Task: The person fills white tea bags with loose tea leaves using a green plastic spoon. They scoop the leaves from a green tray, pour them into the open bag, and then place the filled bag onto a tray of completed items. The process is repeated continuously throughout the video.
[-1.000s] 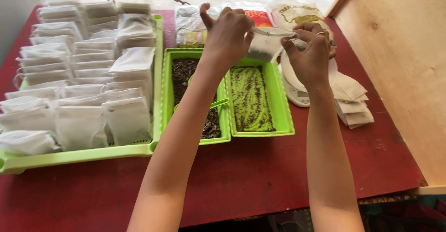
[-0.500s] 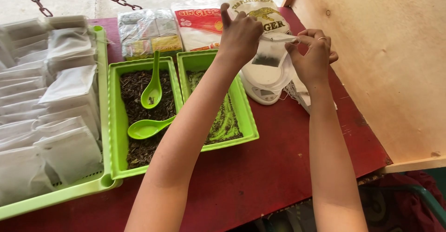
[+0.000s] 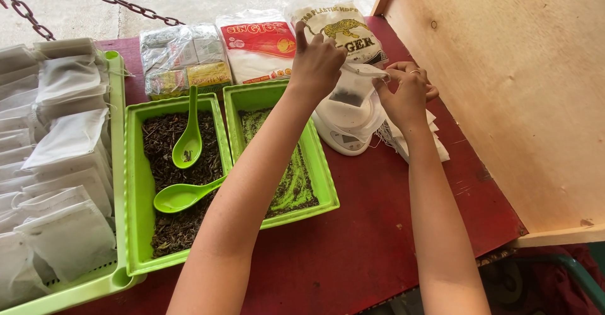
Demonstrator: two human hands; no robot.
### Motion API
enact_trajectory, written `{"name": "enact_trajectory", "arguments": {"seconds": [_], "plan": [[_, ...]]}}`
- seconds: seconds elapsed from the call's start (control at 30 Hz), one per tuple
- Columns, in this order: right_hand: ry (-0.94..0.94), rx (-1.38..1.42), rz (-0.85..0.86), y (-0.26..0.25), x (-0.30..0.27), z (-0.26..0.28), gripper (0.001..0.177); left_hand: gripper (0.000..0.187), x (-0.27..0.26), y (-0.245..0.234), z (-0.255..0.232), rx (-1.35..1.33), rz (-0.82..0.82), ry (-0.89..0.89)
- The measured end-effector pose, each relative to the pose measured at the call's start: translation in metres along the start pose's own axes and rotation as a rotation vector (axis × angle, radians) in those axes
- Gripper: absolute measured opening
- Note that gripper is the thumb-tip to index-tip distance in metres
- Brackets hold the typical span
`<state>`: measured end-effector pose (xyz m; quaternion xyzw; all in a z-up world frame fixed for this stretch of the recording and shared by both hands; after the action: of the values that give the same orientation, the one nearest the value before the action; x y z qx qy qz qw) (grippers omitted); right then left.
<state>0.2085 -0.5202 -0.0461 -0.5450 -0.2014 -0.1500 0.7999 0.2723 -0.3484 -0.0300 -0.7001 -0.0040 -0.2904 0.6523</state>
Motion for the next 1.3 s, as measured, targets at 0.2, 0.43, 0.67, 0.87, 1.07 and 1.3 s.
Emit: {"name": "enact_trajectory", "arguments": {"seconds": [0.2,0.43,0.67,0.87,1.07,1.3], "plan": [[0.048,0.006,0.034,-0.013,-0.005,0.003,0.023,0.025,-0.003,-0.005,0.009,0.015,-0.029,-0.041],[0.054,-0.016,0.005,-0.022,-0.014,-0.009,0.023,0.045,-0.011,0.002,0.021,0.016,-0.012,-0.042],[0.113,-0.052,0.026,-0.031,-0.022,-0.023,0.014,0.051,-0.017,0.010,0.029,0.014,0.057,-0.067],[0.112,-0.059,0.046,-0.029,-0.022,-0.026,0.014,0.050,-0.015,0.009,0.030,-0.007,0.077,-0.080],[0.113,-0.057,0.096,-0.012,-0.015,-0.027,0.017,0.047,-0.009,0.024,0.029,0.002,0.135,-0.062],[0.142,-0.057,0.262,0.015,0.006,-0.020,0.035,0.068,0.007,0.048,0.019,-0.058,0.183,-0.041]]}}
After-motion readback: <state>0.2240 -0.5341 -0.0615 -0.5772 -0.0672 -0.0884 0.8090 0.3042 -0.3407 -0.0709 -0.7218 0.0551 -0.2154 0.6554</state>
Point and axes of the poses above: each hand's wrist, its own x-axis towards the middle knuckle, its own y-axis out of the palm, z = x × y, the point moved 9 cm from there along x, towards the middle knuckle, and after that the axes turned 8 degrees about -y, right-handed, at the moved point
